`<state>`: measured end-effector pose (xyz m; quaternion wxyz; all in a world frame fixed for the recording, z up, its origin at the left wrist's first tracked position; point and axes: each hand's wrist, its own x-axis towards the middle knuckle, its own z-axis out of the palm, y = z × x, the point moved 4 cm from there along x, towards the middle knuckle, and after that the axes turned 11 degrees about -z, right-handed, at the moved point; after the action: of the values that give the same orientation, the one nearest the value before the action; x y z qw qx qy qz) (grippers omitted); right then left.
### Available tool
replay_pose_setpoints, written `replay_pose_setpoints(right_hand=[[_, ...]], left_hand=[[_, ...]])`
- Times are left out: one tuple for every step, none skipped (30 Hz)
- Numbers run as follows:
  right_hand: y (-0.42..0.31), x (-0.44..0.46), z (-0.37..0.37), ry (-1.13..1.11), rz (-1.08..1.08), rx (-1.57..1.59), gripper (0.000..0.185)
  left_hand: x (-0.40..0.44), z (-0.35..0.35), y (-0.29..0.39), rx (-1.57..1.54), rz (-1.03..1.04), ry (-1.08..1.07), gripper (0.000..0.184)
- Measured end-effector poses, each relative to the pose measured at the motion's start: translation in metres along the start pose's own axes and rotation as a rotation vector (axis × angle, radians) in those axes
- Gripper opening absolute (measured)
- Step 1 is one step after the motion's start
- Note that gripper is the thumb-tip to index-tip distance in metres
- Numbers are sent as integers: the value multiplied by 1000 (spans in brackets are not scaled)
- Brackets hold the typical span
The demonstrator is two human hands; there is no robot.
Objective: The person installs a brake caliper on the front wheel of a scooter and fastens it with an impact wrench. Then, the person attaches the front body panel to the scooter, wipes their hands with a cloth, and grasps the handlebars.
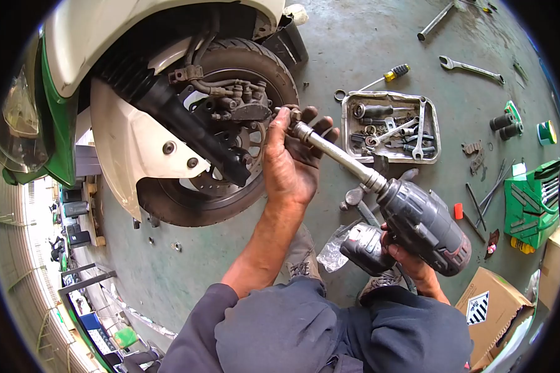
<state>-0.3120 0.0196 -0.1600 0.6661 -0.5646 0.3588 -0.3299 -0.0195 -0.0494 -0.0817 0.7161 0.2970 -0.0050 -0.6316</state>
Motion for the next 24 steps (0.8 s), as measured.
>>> replay_pose_setpoints(right_hand=[[1,-2,-3,-8,-3,-82,54],[2,-4,-4,-16,-8,-152,54],[2,-6,-5,-18,-6,-172,53],[3,-7,-6,-21,-4,-191,52],[3,-9,-7,-23,-1,-211,51],[3,-9,-5,-33,12,-194,50],[2,-8,-4,-41,13,-176,50],[1,-7,-2,-48,14,-158,50],[-1,-5,0,-55,15,-140,50],[-4,-3,-1,-58,18,-131,50],[-6,-2,1,-75,9,-129,50],[-10,1,2,-91,1,-129,50],[-13,3,4,-108,-7,-132,50],[-17,5,5,-126,-17,-137,51],[-21,8,7,-147,-29,-146,51],[-25,12,10,-165,-44,-157,51],[-29,16,13,-183,-59,-172,51],[-33,20,14,-199,-72,-185,51],[-38,25,15,-219,-92,-199,51],[-43,30,16,-237,-112,-221,51],[-47,33,18,-257,-133,-241,51],[-51,36,19,-277,-157,-266,51],[-55,40,21,-295,-182,-294,51],[-59,43,23,-312,-205,-322,52]], left_hand=[[-1,-2,1,30,19,29,21],[-2,-3,2,61,39,57,21],[-3,-3,4,92,59,86,21],[-4,-6,5,123,49,81,22],[-6,-7,6,104,40,70,22],[-8,-9,7,85,32,61,22],[-9,-10,8,66,24,53,22],[-9,-13,10,62,26,38,22],[-11,-14,11,84,37,41,23],[-13,-15,12,106,46,43,23],[-16,-16,13,126,54,46,23],[-20,-19,14,187,68,38,23],[-24,-21,16,204,63,45,24],[-29,-24,20,221,56,53,24],[-34,-26,24,237,46,58,24],[-37,-30,30,289,38,71,24],[-41,-32,36,319,36,92,23],[-44,-38,41,311,34,93,23],[-46,-45,46,302,35,94,24],[-48,-50,49,275,45,112,24],[-50,-54,52,249,56,133,25],[-52,-57,55,222,67,152,26],[-51,-58,56,193,65,136,26],[-51,-59,58,164,62,122,27]])
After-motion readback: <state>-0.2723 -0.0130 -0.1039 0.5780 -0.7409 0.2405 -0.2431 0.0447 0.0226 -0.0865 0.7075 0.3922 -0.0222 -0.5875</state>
